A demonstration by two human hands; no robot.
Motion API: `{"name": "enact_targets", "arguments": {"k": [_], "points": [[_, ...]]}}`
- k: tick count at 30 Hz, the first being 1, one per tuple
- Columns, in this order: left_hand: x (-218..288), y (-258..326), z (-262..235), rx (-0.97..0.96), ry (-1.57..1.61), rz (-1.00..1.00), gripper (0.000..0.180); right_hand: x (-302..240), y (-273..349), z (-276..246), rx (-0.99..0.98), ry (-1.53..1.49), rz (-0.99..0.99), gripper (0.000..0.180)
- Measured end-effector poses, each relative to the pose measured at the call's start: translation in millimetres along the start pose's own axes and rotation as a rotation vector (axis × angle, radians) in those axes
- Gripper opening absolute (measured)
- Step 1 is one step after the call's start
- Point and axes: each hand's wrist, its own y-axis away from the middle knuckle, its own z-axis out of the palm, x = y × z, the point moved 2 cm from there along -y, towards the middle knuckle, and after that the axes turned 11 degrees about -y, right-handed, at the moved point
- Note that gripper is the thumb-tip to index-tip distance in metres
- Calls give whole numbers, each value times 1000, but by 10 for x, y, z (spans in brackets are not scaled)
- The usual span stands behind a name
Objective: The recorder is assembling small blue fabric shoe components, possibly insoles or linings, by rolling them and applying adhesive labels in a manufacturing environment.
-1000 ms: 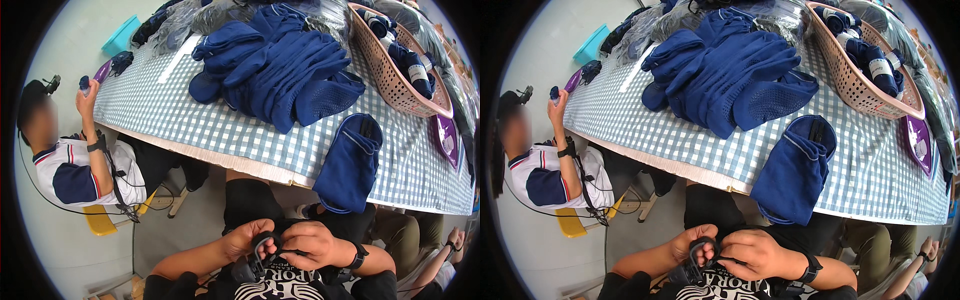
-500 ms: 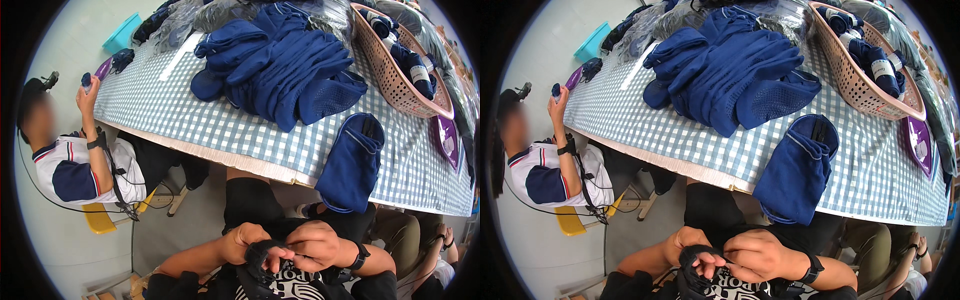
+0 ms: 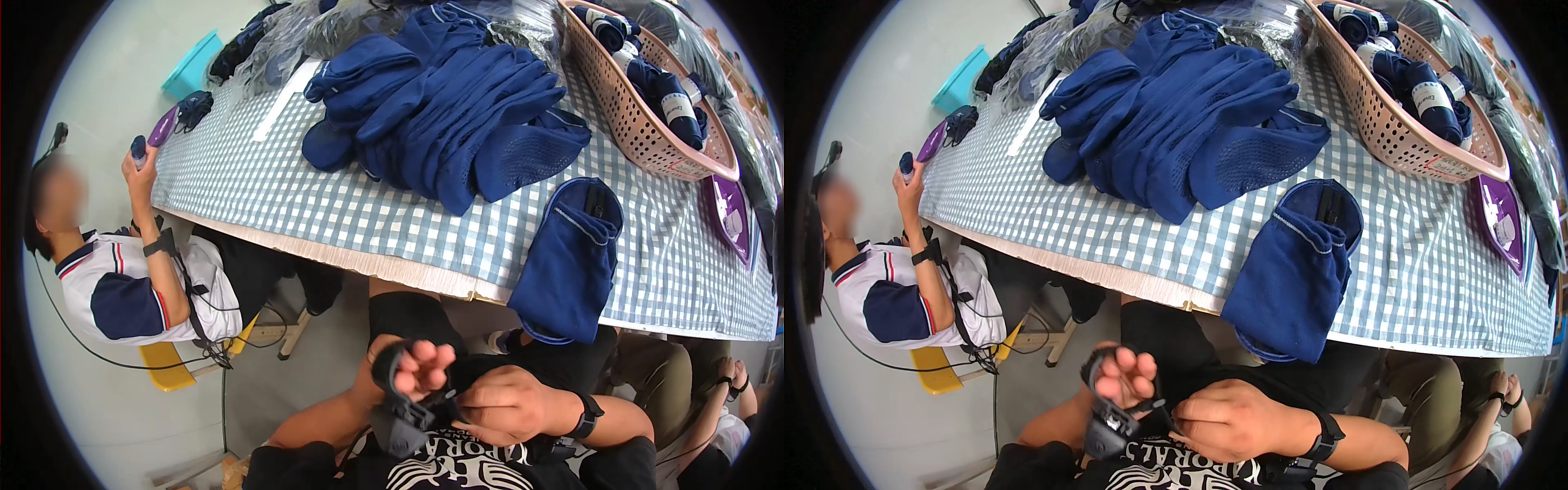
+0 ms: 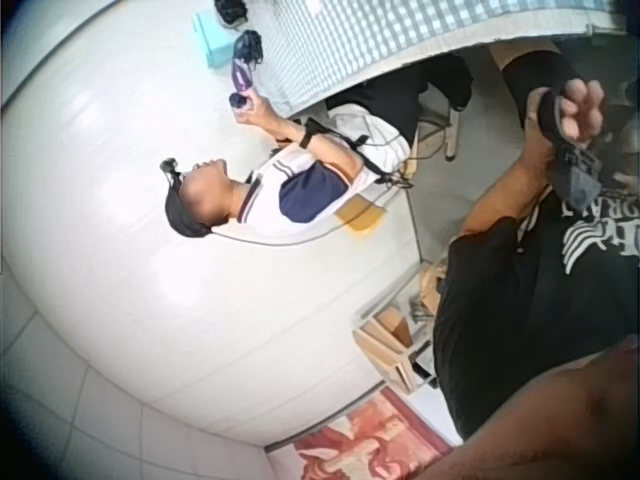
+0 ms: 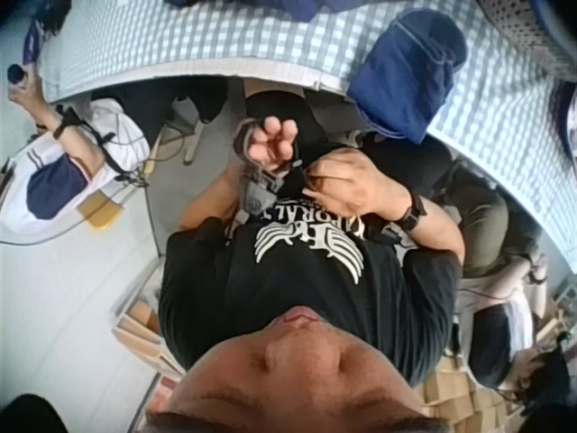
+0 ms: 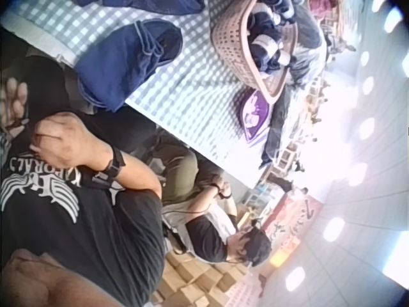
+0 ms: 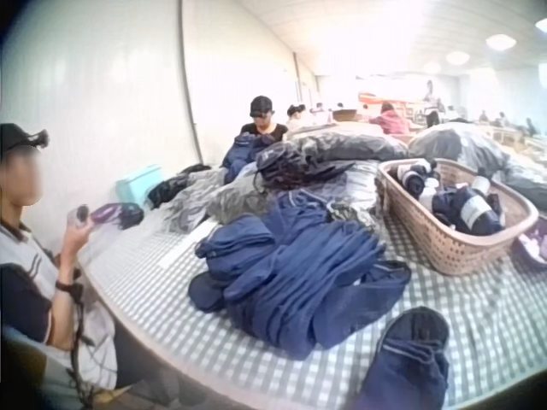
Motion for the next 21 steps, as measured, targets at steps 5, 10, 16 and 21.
{"name": "enact_targets", "arguments": {"k": [5,10,16,21], "points": [[-95,-168,28,-424,-514,189,64,3,0,-12,37,15,11,14],[-87,-196,221,-457,-850,-9,111,43,22,-21,82,43,23,17],[-197,-381,452,-333,-854,346,152,51,18,-32,23,13,57,18],[-103,-462,413,-595,-1122,229,144,41,-56,8,1,12,17,19]]}}
